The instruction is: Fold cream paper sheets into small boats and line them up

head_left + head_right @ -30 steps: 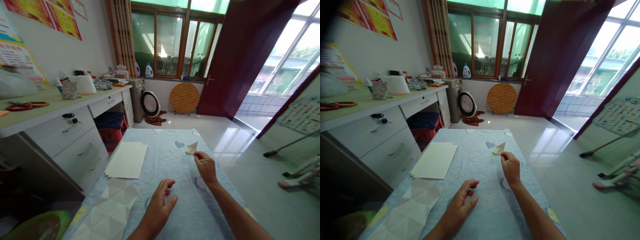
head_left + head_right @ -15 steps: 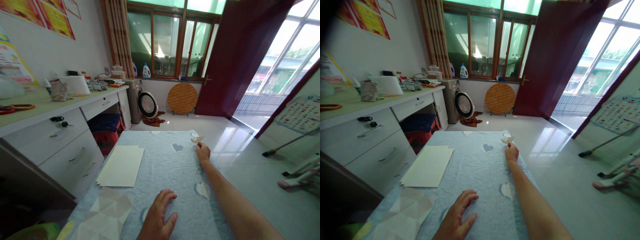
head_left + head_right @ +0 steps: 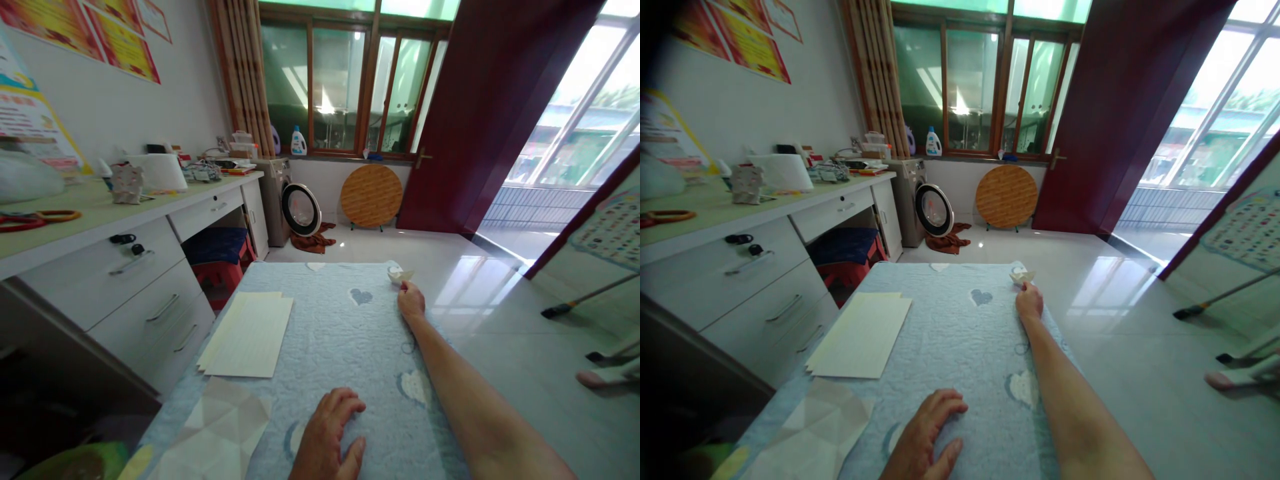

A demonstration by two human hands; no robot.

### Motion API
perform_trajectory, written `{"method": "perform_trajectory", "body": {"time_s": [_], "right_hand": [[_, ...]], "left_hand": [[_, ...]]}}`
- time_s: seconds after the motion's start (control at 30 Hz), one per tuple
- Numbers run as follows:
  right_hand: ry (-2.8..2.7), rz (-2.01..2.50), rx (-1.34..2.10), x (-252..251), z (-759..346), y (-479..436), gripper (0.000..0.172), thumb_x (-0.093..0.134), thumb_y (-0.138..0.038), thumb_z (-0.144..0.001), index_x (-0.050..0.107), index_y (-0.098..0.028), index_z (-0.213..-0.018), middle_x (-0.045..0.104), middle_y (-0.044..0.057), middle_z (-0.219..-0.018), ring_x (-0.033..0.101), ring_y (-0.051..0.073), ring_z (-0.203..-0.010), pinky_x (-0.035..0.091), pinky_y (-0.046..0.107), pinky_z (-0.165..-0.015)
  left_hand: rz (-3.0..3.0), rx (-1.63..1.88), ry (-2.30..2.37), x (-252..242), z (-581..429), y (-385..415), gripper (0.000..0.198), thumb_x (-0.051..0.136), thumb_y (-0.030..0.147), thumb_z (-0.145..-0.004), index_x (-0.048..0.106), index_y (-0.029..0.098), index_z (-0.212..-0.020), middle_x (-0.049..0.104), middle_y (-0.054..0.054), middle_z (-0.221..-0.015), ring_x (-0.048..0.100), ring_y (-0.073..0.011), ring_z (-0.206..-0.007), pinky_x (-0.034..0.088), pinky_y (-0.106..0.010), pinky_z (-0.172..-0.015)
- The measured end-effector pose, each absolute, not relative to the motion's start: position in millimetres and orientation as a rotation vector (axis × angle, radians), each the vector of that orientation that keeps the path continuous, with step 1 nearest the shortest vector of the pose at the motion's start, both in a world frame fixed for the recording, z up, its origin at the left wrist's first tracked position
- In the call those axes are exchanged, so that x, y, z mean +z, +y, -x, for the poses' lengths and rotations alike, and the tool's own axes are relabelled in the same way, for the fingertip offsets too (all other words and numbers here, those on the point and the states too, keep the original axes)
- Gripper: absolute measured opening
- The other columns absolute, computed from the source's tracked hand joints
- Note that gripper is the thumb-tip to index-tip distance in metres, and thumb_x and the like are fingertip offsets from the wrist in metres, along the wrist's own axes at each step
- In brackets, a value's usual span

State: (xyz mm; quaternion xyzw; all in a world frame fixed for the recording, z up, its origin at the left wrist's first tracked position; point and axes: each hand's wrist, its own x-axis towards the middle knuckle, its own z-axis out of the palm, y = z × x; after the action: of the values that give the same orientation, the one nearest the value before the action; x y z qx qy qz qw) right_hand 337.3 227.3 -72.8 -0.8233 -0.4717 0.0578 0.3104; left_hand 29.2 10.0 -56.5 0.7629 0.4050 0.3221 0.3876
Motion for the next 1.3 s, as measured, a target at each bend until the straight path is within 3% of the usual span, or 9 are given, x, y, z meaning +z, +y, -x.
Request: {"method": "perform_trajectory", "body": {"time_s": [0.33,0.53,0.73,0.93,1.3], "right_hand": [[-1.282,2.176,0.165,-69,-342,238,0.030,0.059,-0.034,-0.095,0.059,-0.018,-0.121,0.061,0.008,-0.122,0.063,0.022,-0.103,0.054,0.042,-0.087],[-1.289,2.205,0.161,-62,-347,255,0.031,0.059,-0.034,-0.096,0.059,-0.018,-0.122,0.060,0.009,-0.123,0.063,0.022,-0.103,0.055,0.042,-0.087],[-1.271,2.305,0.163,-64,-346,266,0.031,0.059,-0.034,-0.096,0.059,-0.018,-0.122,0.060,0.009,-0.125,0.062,0.022,-0.105,0.054,0.043,-0.089],[-1.303,2.338,0.123,-67,-343,266,0.033,0.059,-0.034,-0.095,0.058,-0.018,-0.124,0.059,0.009,-0.127,0.060,0.024,-0.110,0.051,0.047,-0.093],[-1.315,2.342,0.100,-65,-341,263,0.033,0.059,-0.034,-0.095,0.058,-0.019,-0.124,0.059,0.009,-0.128,0.059,0.025,-0.112,0.049,0.048,-0.095]], "left_hand": [[-2.021,0.815,0.945,-62,-31,18,0.043,0.060,0.011,-0.068,0.067,0.019,-0.110,0.067,-0.012,-0.113,0.063,-0.0272,-0.107,0.050,-0.037,-0.095],[-2.032,0.816,0.953,-82,-29,24,0.045,0.063,0.011,-0.067,0.069,0.025,-0.109,0.069,-0.008,-0.112,0.064,-0.0253,-0.104,0.051,-0.034,-0.095],[-2.082,0.780,0.869,-104,-24,33,0.040,0.071,0.021,-0.074,0.069,0.029,-0.113,0.069,-0.006,-0.111,0.064,-0.0239,-0.103,0.051,-0.029,-0.094],[-2.113,0.689,0.847,-111,-22,37,0.033,0.068,0.037,-0.083,0.068,0.028,-0.116,0.067,-0.008,-0.113,0.063,-0.0237,-0.104,0.050,-0.028,-0.095],[-2.073,0.715,0.915,-91,-25,30,0.043,0.068,0.012,-0.069,0.070,0.026,-0.110,0.069,-0.007,-0.112,0.064,-0.0240,-0.103,0.051,-0.028,-0.093]]}}
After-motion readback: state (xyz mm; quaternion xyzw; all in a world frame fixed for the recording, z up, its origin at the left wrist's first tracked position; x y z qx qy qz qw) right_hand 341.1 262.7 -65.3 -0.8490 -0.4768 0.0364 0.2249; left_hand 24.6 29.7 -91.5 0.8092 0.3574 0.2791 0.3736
